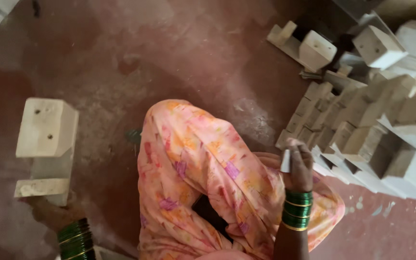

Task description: The person sits on the floor and rubs small white blocks by hand, working their surfaces one at a time and setting finished pieces toward a pile of similar blocks beside them.

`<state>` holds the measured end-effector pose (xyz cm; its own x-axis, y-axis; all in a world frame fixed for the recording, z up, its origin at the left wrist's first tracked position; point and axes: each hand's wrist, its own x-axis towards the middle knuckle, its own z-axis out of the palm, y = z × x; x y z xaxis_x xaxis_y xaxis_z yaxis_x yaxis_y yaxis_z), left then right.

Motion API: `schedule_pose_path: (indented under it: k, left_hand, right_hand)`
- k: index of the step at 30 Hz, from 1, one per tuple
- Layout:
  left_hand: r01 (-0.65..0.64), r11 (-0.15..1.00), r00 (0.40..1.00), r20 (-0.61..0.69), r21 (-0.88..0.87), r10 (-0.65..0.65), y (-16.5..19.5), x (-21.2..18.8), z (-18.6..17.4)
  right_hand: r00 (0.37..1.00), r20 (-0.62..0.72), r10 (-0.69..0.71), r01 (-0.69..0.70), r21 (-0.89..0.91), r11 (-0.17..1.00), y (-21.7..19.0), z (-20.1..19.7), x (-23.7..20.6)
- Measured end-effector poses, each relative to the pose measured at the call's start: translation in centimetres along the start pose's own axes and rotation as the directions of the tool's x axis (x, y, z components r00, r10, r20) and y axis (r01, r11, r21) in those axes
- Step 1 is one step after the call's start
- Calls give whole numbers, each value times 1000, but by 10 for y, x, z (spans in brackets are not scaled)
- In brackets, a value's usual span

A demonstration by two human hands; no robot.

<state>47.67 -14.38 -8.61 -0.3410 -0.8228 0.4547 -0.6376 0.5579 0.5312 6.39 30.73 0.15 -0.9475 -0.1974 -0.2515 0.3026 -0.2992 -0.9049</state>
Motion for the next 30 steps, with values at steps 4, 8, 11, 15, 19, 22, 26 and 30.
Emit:
schedule_pose_path:
  k: [4, 8, 11, 15, 19, 22, 26, 30]
  left_hand:
    - [191, 975, 981, 21, 113, -195, -57, -77, -24]
    - [321, 930, 934, 102, 181, -342, -66, -147, -41]
    - [364, 910, 901, 169, 200, -398, -63, -173, -39]
    - [398, 888, 877, 189, 230, -442, -60, -176, -25]
    - [429, 868, 833, 264, 249, -487, -52, -183, -20]
    - [466, 845, 774, 342, 263, -533, -39, -197, -17]
    - [520, 808, 696, 412, 276, -588, -26, -224, -19]
    - [564, 779, 630, 466, 274, -621, -16, -248, -26]
  right_hand:
    - [999, -15, -31, 31, 18, 999, -3, -37, 22]
    - [998, -45, -32, 35, 78, 996, -4, -47, 35]
    - [996, -37, -79, 81, 53, 995, -4, -42, 40]
    - [996, -28, -88, 89, 49, 995, -2, -36, 38]
    - [992, -53, -116, 116, 3, 993, -2, -35, 30]
    - [988, -104, -111, 114, 25, 993, -3, -39, 26]
    - [983, -156, -92, 95, 8, 995, -2, -47, 26]
    - [981, -162, -105, 109, 20, 994, 0, -58, 28]
